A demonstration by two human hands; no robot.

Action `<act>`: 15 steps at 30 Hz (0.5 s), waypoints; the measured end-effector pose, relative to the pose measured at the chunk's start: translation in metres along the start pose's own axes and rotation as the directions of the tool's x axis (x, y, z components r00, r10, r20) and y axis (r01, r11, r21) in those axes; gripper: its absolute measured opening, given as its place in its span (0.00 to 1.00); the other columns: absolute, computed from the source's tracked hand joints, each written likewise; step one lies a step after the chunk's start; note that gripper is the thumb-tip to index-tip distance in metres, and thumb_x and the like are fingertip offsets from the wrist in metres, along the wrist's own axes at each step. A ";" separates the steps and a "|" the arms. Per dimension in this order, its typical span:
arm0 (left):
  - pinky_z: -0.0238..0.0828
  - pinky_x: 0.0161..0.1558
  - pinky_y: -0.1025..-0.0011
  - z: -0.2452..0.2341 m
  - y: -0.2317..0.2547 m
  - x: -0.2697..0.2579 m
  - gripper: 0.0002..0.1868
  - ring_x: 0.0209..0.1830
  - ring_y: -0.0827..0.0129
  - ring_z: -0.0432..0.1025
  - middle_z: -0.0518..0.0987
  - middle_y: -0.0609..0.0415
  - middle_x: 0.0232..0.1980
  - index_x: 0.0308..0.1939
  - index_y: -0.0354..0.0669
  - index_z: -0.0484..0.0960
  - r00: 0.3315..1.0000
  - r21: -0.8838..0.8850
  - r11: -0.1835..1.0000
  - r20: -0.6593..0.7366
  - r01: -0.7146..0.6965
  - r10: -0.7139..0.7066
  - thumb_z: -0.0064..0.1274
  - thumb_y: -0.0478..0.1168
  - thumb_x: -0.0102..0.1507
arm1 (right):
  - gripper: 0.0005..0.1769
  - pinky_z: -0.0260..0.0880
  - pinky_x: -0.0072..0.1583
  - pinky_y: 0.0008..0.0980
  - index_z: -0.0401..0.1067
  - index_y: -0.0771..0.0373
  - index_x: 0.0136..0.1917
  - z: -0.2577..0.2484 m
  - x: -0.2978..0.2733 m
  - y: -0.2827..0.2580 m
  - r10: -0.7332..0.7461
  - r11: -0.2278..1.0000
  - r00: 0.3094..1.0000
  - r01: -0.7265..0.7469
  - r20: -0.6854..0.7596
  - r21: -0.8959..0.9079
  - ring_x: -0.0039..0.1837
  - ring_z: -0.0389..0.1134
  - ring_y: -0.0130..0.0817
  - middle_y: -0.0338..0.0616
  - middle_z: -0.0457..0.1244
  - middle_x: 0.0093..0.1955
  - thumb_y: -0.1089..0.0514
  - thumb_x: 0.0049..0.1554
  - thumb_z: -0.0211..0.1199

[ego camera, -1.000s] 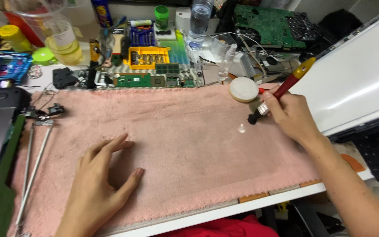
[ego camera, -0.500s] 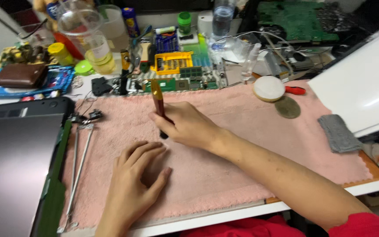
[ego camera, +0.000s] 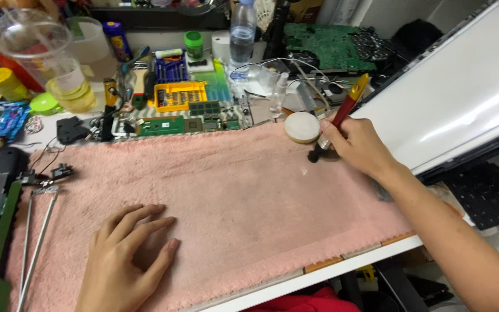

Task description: The person cleans a flat transparent component by hand using a brush, a small round pad, and a gray cloth.

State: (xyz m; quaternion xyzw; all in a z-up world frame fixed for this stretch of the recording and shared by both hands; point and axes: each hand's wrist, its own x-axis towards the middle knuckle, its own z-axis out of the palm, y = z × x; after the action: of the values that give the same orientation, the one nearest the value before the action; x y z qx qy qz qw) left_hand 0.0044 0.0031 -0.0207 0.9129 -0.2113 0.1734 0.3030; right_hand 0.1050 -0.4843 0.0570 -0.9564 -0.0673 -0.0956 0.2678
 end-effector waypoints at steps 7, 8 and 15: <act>0.66 0.73 0.50 0.008 -0.010 -0.003 0.28 0.81 0.55 0.71 0.82 0.66 0.81 0.66 0.74 0.91 1.000 0.093 0.996 0.029 -0.002 -0.001 0.66 0.61 0.61 | 0.23 0.63 0.37 0.26 0.81 0.56 0.48 0.000 0.002 -0.043 0.222 0.906 0.973 -0.184 -0.058 0.380 0.30 0.64 0.27 0.40 0.68 0.33 0.43 0.78 0.56; 0.66 0.73 0.50 0.006 -0.008 -0.003 0.28 0.81 0.55 0.71 0.82 0.66 0.81 0.66 0.74 0.91 1.000 0.101 0.995 0.031 -0.004 0.001 0.66 0.61 0.61 | 0.23 0.63 0.37 0.26 0.81 0.56 0.48 0.001 0.008 -0.056 0.222 0.904 0.973 -0.182 -0.059 0.387 0.30 0.64 0.27 0.40 0.68 0.33 0.43 0.78 0.56; 0.64 0.71 0.51 0.004 -0.006 -0.004 0.28 0.83 0.63 0.69 0.82 0.72 0.80 0.67 0.76 0.90 0.997 0.060 0.998 0.064 0.032 -0.036 0.64 0.61 0.61 | 0.14 0.67 0.39 0.28 0.74 0.66 0.65 0.040 0.059 -0.071 0.493 0.305 0.802 -0.522 0.337 0.796 0.40 0.69 0.37 0.54 0.71 0.52 0.53 0.78 0.56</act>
State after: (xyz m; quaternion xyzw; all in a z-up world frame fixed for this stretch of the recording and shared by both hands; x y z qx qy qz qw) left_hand 0.0053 0.0061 -0.0288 0.9300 -0.2004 0.1447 0.2719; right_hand 0.1553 -0.3990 0.0717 -0.6615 0.1947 0.0542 0.7222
